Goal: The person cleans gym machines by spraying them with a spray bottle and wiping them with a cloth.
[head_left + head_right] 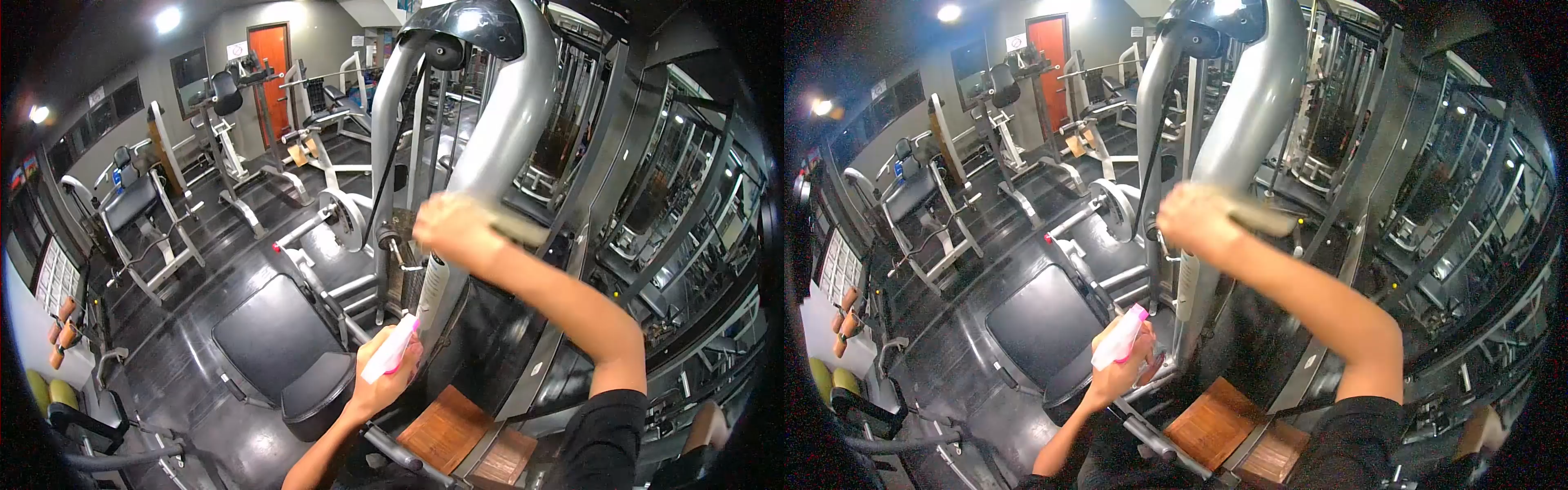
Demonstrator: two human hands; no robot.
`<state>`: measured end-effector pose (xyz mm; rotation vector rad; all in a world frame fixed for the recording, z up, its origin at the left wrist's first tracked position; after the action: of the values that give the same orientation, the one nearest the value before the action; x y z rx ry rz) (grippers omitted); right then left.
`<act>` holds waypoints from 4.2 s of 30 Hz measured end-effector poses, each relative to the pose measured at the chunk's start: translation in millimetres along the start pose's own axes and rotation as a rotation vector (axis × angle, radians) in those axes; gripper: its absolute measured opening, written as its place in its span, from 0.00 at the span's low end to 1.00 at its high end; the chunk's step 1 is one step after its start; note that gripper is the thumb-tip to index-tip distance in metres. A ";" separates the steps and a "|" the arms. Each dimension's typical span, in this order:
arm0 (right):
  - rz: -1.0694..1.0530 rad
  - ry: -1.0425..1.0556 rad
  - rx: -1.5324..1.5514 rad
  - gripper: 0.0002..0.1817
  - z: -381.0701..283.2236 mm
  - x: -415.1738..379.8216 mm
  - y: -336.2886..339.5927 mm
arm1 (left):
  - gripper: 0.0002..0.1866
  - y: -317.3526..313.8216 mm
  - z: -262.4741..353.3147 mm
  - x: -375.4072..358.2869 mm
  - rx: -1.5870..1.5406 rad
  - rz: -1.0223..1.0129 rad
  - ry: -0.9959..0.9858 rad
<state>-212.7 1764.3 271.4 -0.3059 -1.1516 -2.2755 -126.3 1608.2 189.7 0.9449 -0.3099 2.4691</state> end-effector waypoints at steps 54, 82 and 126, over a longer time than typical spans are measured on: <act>0.713 -0.171 0.158 0.15 99.6 -20.9 77.9 | 0.05 32.7 7.9 -44.0 0.167 0.048 -0.061; 1.002 -1.258 0.958 0.26 -28.3 -110.6 -63.8 | 0.01 24.1 -1.5 -65.8 0.149 0.014 0.084; 0.640 -0.626 0.086 0.26 170.4 -0.5 99.3 | 0.04 25.7 -9.5 -48.3 -0.003 0.035 0.100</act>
<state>-163.2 1853.4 440.2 -1.2218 -1.2008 -1.5883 -113.3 1572.6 149.1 0.8179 -0.2985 2.5370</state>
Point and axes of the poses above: each hand's wrist, its own x-axis towards the middle knuckle, its own y-axis out of the back of the hand, z = x × y, the point moved 7 cm from there along x, towards the middle knuckle, and after that the axes turned 15 degrees about -y, right-handed, at the moved point
